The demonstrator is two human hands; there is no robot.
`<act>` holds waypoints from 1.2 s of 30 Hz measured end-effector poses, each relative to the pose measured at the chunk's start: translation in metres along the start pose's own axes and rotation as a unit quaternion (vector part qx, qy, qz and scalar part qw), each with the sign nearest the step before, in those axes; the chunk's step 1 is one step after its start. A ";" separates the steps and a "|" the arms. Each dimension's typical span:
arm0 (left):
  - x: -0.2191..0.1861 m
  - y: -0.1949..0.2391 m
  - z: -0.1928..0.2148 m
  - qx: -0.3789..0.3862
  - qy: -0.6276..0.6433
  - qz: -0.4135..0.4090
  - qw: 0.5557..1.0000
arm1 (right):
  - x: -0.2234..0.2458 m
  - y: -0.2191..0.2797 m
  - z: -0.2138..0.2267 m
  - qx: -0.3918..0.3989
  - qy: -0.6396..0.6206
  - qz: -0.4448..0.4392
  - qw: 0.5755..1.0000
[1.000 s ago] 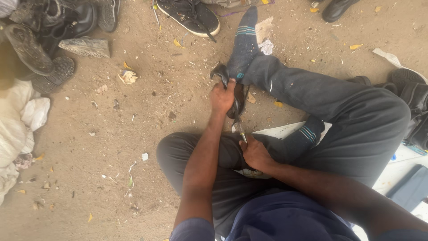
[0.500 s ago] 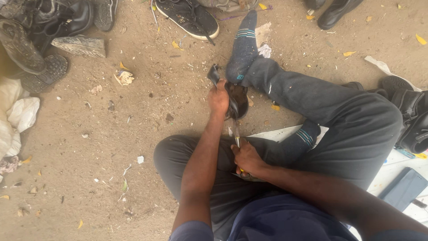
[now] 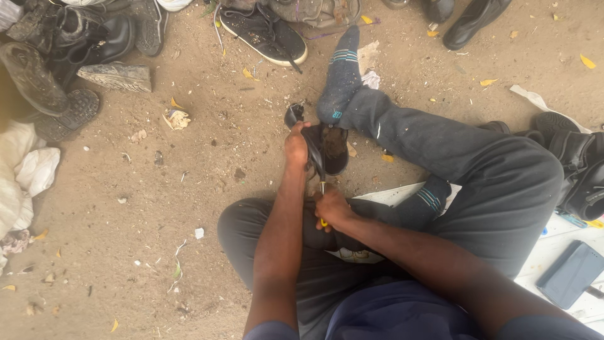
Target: The person sits on the ground and uses a knife to scrape and clean the soles and sides of several worn shoes. They handle multiple shoes one at a time, turning them over to access different areas, and occasionally toss the cleaned shoes aside.
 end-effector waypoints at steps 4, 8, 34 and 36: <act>-0.002 -0.005 0.003 0.019 -0.079 -0.136 0.987 | 0.021 0.000 0.028 -0.018 0.082 -0.017 0.996; -0.001 -0.016 0.002 -0.060 -0.173 -0.220 0.958 | 0.051 0.026 0.098 -0.084 0.330 0.176 0.924; -0.003 0.022 0.010 -0.105 -0.283 -0.279 0.912 | 0.120 -0.052 0.074 -0.040 0.478 0.214 0.851; -0.007 0.019 0.011 -0.110 -0.307 -0.227 0.917 | 0.088 -0.028 0.084 -0.004 0.468 0.277 0.839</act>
Point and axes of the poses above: each hand's wrist, its own y-axis away from the middle knuckle, its own z-axis out of the back of the hand, x = y × z, the point moved 3 cm from there along -y, towards the middle knuckle, and after that the axes turned 13 degrees about -x, right-handed, at the moved point
